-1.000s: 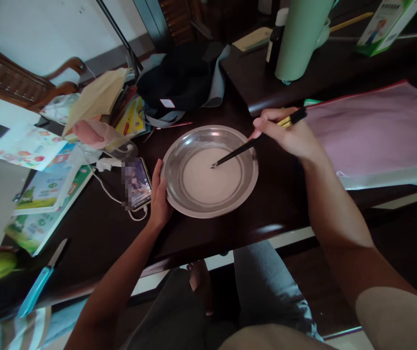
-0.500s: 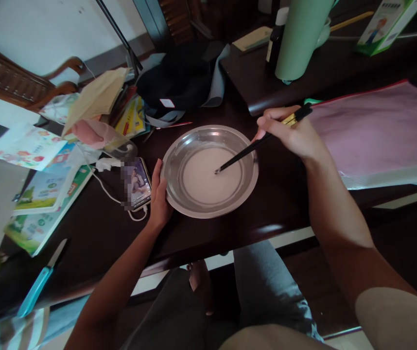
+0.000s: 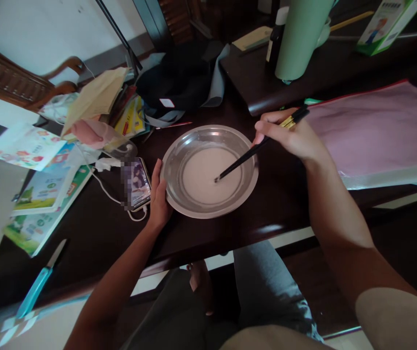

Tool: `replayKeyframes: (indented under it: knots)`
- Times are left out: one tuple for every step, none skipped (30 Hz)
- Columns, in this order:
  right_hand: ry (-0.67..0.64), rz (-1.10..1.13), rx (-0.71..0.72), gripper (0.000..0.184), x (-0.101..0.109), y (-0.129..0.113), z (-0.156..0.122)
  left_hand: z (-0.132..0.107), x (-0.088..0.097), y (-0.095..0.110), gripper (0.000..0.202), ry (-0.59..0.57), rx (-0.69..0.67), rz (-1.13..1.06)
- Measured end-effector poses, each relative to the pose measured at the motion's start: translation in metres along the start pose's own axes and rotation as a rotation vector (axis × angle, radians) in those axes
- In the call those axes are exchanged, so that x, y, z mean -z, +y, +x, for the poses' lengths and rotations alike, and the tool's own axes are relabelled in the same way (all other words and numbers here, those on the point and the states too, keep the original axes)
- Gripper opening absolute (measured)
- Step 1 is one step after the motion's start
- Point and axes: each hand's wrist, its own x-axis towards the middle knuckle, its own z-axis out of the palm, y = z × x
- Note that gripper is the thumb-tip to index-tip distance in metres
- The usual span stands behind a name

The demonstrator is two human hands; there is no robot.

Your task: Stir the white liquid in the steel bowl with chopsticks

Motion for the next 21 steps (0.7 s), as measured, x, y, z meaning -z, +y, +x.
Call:
replayKeyframes:
  knots:
    - [-0.057, 0.005, -0.003, 0.033, -0.001, -0.001, 0.0, 0.0, 0.0, 0.0, 0.066, -0.002, 0.001, -0.004]
    - [-0.119, 0.01, -0.007, 0.033, -0.003, -0.001, 0.0, 0.0, 0.0, 0.0, 0.066, -0.006, 0.002, -0.002]
    - [-0.17, 0.017, -0.007, 0.032, -0.006, -0.002, -0.001, 0.0, 0.0, -0.001, 0.066, -0.008, 0.001, 0.004]
    - [-0.203, 0.026, -0.005, 0.031, -0.008, -0.002, -0.001, 0.0, 0.0, -0.001, 0.066, -0.008, -0.001, 0.009]
    - [-0.202, 0.031, -0.003, 0.03, -0.009, -0.002, -0.001, 0.0, 0.0, -0.001, 0.066, -0.007, -0.002, 0.007]
    - [-0.17, 0.026, -0.002, 0.03, -0.009, -0.002, -0.001, 0.0, 0.0, -0.002, 0.066, -0.01, 0.0, 0.001]
    - [-0.115, 0.012, -0.003, 0.029, -0.008, -0.001, -0.001, 0.0, 0.0, -0.002, 0.066, -0.011, 0.003, -0.007]
    - [-0.053, -0.001, -0.005, 0.029, -0.006, -0.001, 0.0, 0.0, 0.0, -0.002, 0.065, -0.011, 0.003, -0.014]
    - [0.001, -0.002, -0.005, 0.03, -0.004, 0.0, 0.0, 0.0, 0.0, -0.002, 0.065, -0.013, 0.002, -0.004]
    - [0.032, 0.011, -0.004, 0.031, -0.001, 0.0, 0.0, 0.0, 0.0, -0.002, 0.064, -0.009, 0.002, 0.003]
    - [0.032, 0.025, -0.006, 0.032, 0.0, 0.0, 0.0, 0.0, 0.0, -0.002, 0.064, -0.007, 0.001, 0.008]
    - [0.004, 0.035, -0.013, 0.033, 0.001, 0.0, 0.0, 0.0, 0.0, -0.001, 0.064, -0.005, 0.0, 0.011]
    - [-0.043, 0.037, -0.021, 0.034, 0.0, -0.001, -0.001, 0.0, 0.0, 0.0, 0.064, -0.004, -0.002, 0.011]
    - [-0.1, 0.034, -0.03, 0.033, -0.002, -0.002, -0.001, -0.001, 0.0, 0.001, 0.065, -0.005, -0.004, 0.012]
    - [-0.151, 0.029, -0.036, 0.032, -0.004, -0.003, -0.001, -0.001, -0.001, 0.001, 0.065, -0.006, -0.004, 0.013]
    - [-0.186, 0.027, -0.034, 0.031, -0.007, -0.003, -0.001, -0.001, -0.001, 0.001, 0.066, -0.006, -0.004, 0.014]
    - [-0.192, 0.026, -0.029, 0.03, -0.009, -0.003, -0.001, -0.001, -0.001, 0.002, 0.066, -0.005, -0.001, 0.015]
    - [-0.165, 0.019, -0.024, 0.03, -0.01, -0.002, -0.001, -0.001, -0.002, 0.001, 0.065, -0.004, 0.002, 0.014]
    - [-0.113, 0.006, -0.025, 0.03, -0.009, 0.0, 0.0, -0.001, -0.002, 0.001, 0.066, -0.001, 0.004, 0.011]
    - [-0.047, -0.007, -0.029, 0.03, -0.007, 0.002, 0.001, 0.0, -0.002, 0.001, 0.066, 0.002, 0.006, 0.008]
    - [0.018, -0.008, -0.03, 0.031, -0.004, 0.004, 0.001, 0.0, -0.002, 0.0, 0.067, 0.003, 0.007, 0.007]
